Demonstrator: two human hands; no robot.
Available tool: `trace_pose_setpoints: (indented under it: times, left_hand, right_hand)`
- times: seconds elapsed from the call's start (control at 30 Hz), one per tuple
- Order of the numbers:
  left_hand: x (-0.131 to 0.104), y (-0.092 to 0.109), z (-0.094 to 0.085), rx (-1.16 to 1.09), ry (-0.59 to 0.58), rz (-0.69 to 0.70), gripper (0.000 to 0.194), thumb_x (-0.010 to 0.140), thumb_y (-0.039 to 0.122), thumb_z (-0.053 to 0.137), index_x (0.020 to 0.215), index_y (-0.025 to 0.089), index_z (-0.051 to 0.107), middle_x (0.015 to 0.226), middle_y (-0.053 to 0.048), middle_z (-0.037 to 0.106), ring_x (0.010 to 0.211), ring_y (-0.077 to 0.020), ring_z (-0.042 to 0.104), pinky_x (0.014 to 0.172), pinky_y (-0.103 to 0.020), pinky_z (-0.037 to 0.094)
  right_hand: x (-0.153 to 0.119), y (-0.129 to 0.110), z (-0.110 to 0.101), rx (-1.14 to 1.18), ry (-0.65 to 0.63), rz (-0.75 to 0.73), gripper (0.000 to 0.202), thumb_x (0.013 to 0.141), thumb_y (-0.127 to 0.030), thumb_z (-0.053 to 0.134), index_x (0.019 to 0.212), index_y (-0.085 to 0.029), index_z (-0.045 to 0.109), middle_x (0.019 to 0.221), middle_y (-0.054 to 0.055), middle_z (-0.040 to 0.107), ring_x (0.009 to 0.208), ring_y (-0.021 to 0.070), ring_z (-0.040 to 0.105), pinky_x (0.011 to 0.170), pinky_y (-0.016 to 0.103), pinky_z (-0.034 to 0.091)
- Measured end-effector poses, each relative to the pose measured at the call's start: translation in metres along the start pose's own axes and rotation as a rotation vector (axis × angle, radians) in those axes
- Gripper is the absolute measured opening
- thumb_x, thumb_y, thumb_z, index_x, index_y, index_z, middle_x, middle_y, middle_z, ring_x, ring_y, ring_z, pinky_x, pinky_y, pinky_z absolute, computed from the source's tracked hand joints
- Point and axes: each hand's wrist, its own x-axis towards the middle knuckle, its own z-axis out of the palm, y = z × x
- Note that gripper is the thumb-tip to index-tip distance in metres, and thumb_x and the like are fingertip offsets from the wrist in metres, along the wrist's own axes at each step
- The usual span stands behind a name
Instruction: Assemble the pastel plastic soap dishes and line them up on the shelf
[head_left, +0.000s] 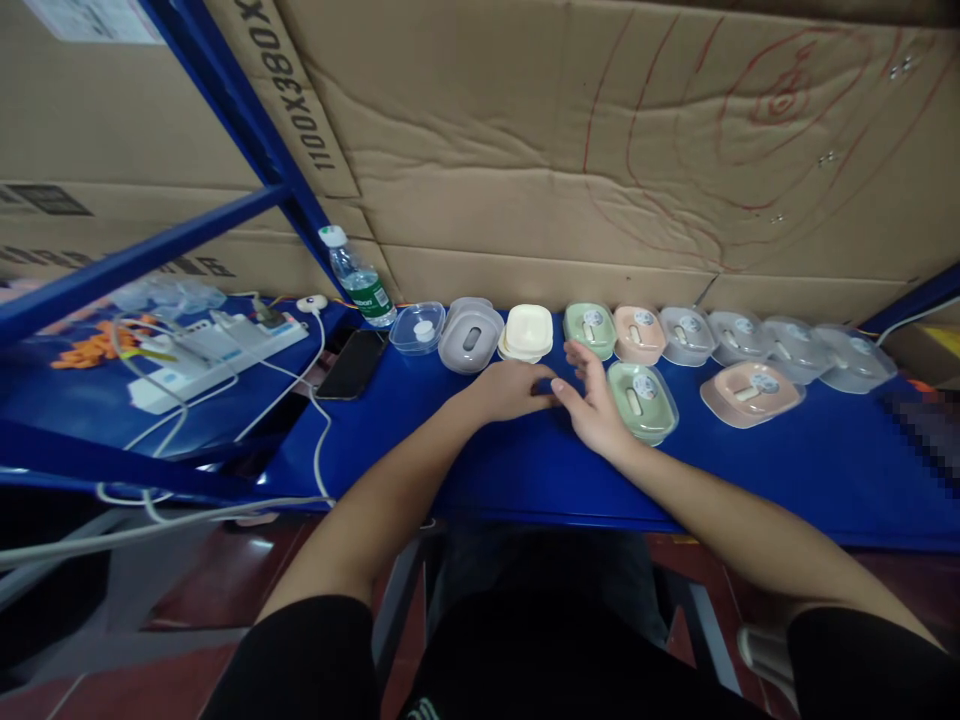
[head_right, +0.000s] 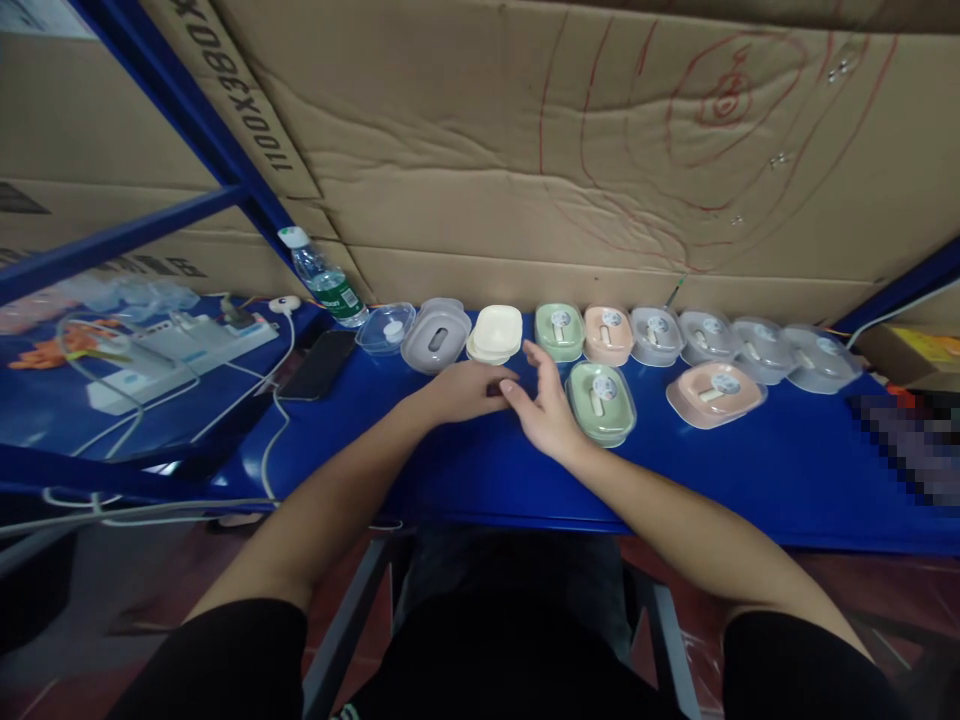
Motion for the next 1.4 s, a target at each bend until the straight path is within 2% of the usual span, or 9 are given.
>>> trace_pose_setpoints:
  times: [0.17,0.3,0.47,0.6,0.7,0.8,1.0,1.17,1.4]
  left_hand:
    - [0.002,-0.018,-0.015,0.108,0.270,-0.121,0.039,0.095,0.046,0.071,0.125,0.020,0.074,0.097,-0.005,0.079,0.096,-0.0232,0.073,0.086,-0.036,0.053]
    - [0.002,-0.027,-0.021,0.125,0.384,-0.177,0.035,0.095,0.044,0.072,0.121,0.022,0.075,0.104,-0.005,0.079,0.101,-0.0225,0.072,0.090,-0.035,0.053]
    - [0.003,-0.023,-0.007,0.170,0.315,-0.165,0.042,0.096,0.045,0.070,0.131,0.022,0.070,0.137,-0.009,0.069,0.125,-0.0266,0.066,0.102,-0.039,0.053]
    - [0.006,-0.016,0.008,0.193,0.194,-0.171,0.064,0.097,0.048,0.067,0.153,0.021,0.051,0.159,-0.013,0.053,0.139,-0.0308,0.058,0.107,-0.041,0.053]
    - [0.007,-0.015,0.013,0.191,0.147,-0.184,0.068,0.100,0.048,0.063,0.159,0.020,0.043,0.165,-0.015,0.046,0.143,-0.0320,0.055,0.109,-0.043,0.052]
    - [0.008,-0.019,0.014,0.182,0.146,-0.174,0.063,0.101,0.043,0.061,0.157,0.019,0.045,0.160,-0.016,0.051,0.141,-0.0313,0.057,0.111,-0.043,0.051]
    - [0.012,-0.028,0.014,0.221,0.168,-0.197,0.048,0.101,0.029,0.059,0.148,0.018,0.056,0.145,-0.016,0.061,0.127,-0.0300,0.064,0.098,-0.039,0.054]
    - [0.019,-0.033,0.012,0.317,0.139,-0.233,0.038,0.103,0.027,0.052,0.138,0.018,0.065,0.140,-0.015,0.062,0.117,-0.0295,0.067,0.090,-0.040,0.053]
    - [0.015,-0.023,0.006,0.333,0.154,-0.211,0.034,0.106,0.027,0.047,0.133,0.017,0.066,0.138,-0.013,0.063,0.114,-0.0260,0.067,0.086,-0.035,0.051]
  right_hand:
    - [0.024,0.034,-0.009,0.161,0.324,0.241,0.058,0.088,-0.051,0.069,0.138,-0.027,0.054,0.147,0.013,0.058,0.139,0.0308,0.053,0.118,0.055,0.043]
    - [0.039,0.035,-0.026,0.211,0.459,0.243,0.043,0.083,-0.046,0.070,0.120,-0.026,0.063,0.126,0.009,0.065,0.127,0.0292,0.057,0.105,0.049,0.049]
    - [0.049,0.039,-0.033,0.185,0.503,0.156,0.029,0.081,-0.045,0.071,0.101,-0.025,0.065,0.104,0.005,0.067,0.105,0.0240,0.062,0.096,0.044,0.052]
    - [0.061,0.053,-0.046,0.162,0.648,0.116,0.021,0.081,-0.042,0.068,0.089,-0.024,0.064,0.098,0.003,0.067,0.100,0.0222,0.064,0.095,0.043,0.053]
    - [0.072,0.066,-0.068,0.145,0.801,0.111,0.018,0.084,-0.042,0.063,0.085,-0.024,0.060,0.091,0.001,0.064,0.094,0.0214,0.065,0.088,0.040,0.055]
    - [0.081,0.074,-0.090,0.069,0.872,0.098,0.015,0.086,-0.040,0.056,0.087,-0.025,0.058,0.086,0.001,0.061,0.080,0.0195,0.064,0.076,0.037,0.055]
    - [0.091,0.078,-0.111,-0.052,0.848,0.091,0.012,0.088,-0.036,0.052,0.088,-0.024,0.055,0.083,0.004,0.061,0.065,0.0181,0.056,0.059,0.034,0.048]
    - [0.090,0.077,-0.112,-0.226,0.774,0.010,0.019,0.094,-0.040,0.049,0.093,-0.024,0.059,0.087,0.005,0.061,0.081,0.0226,0.064,0.069,0.037,0.054]
    - [0.073,0.063,-0.095,-0.265,0.499,-0.105,0.014,0.089,-0.038,0.059,0.091,-0.024,0.062,0.089,0.006,0.068,0.083,0.0237,0.065,0.083,0.044,0.055]
